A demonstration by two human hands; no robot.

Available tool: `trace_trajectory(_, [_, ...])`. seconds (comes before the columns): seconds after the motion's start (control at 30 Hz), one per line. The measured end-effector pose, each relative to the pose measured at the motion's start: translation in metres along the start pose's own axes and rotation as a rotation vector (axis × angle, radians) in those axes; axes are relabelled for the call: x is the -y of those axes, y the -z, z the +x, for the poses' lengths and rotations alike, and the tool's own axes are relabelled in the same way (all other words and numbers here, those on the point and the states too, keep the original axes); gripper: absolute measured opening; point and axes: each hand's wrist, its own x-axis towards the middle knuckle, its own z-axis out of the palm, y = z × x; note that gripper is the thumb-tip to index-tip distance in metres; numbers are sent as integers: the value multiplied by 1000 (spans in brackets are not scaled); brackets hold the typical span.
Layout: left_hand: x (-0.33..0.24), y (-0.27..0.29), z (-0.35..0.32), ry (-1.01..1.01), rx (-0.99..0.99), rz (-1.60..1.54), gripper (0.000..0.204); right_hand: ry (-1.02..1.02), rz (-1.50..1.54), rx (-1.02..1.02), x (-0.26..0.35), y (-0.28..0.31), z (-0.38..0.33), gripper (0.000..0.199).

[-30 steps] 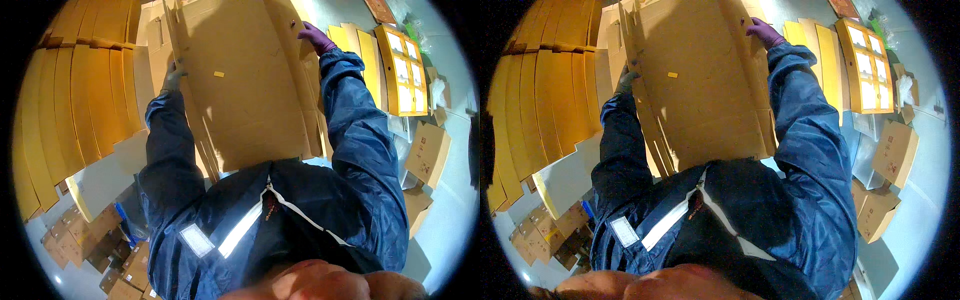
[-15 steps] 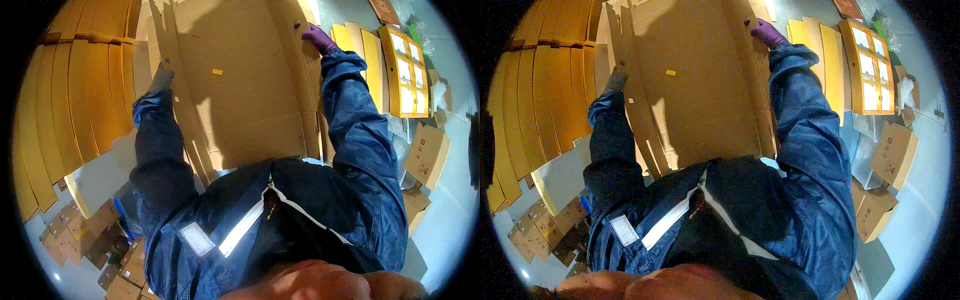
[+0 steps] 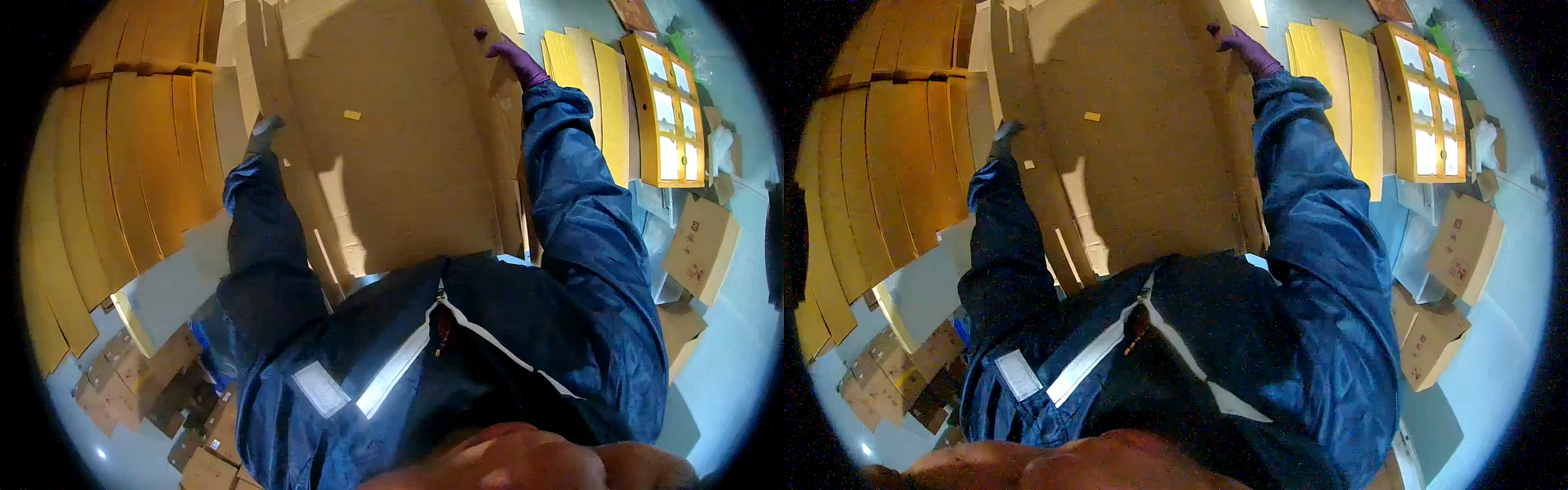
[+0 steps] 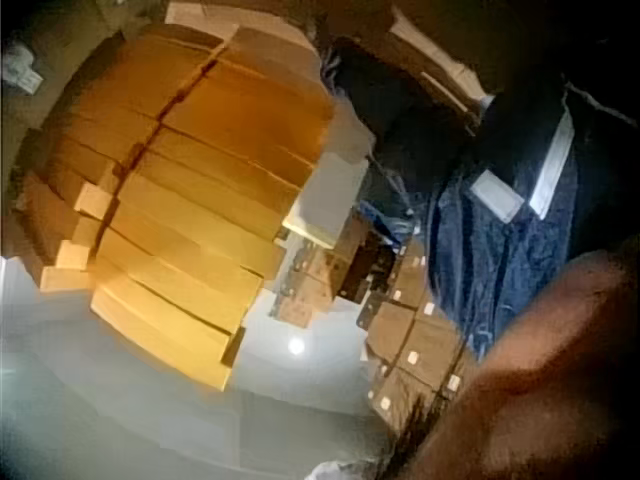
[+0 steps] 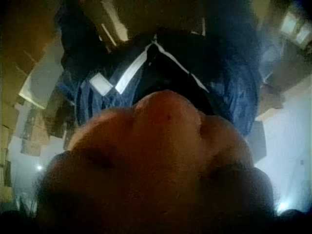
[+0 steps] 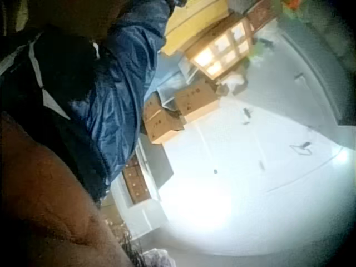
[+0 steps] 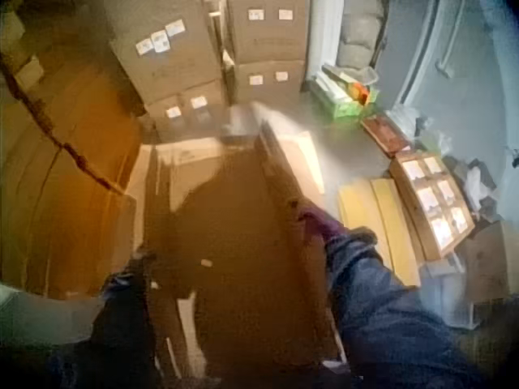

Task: The person assembles a cardboard box by folding its flaps and inserting yellow plastic dividers. They place a white foam sheet inside the box and secure the dividers to create compartments. The person repeats the process with another box, folding and inserting components.

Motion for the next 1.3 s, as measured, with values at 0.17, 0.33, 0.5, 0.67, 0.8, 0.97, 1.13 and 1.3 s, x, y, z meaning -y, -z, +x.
trace_trajectory(0.17, [-4,24,5,152,102,-74,34,-23,-214,11,14,-13,-1,59])
trace_trajectory(0.33, [-28,2,-23,157,330,-364,36,-96,-33,-204,14,-19,-31,58])
trace_trajectory(0.5, [-52,-53,-49,261,-39,-180,39,-356,175,39,30,-31,-47,64])
trace_trajectory(0.67, [-63,-58,-50,241,85,-395,44,-305,91,-229,44,-43,-54,68])
trace_trajectory(0.8, [-59,-62,-39,278,86,-303,50,-218,12,-160,31,-33,-49,67])
trace_trajectory(0.97, [-51,-91,-30,84,-190,304,63,-192,25,-53,-1,-32,-23,80])
trace_trajectory(1.13, [-35,-97,-50,-31,-659,1021,68,38,-771,-474,-27,-72,-6,74])
trace_trajectory(1.3, [-4,-104,-24,-127,-752,1309,71,305,-1315,-842,-69,-85,12,65])
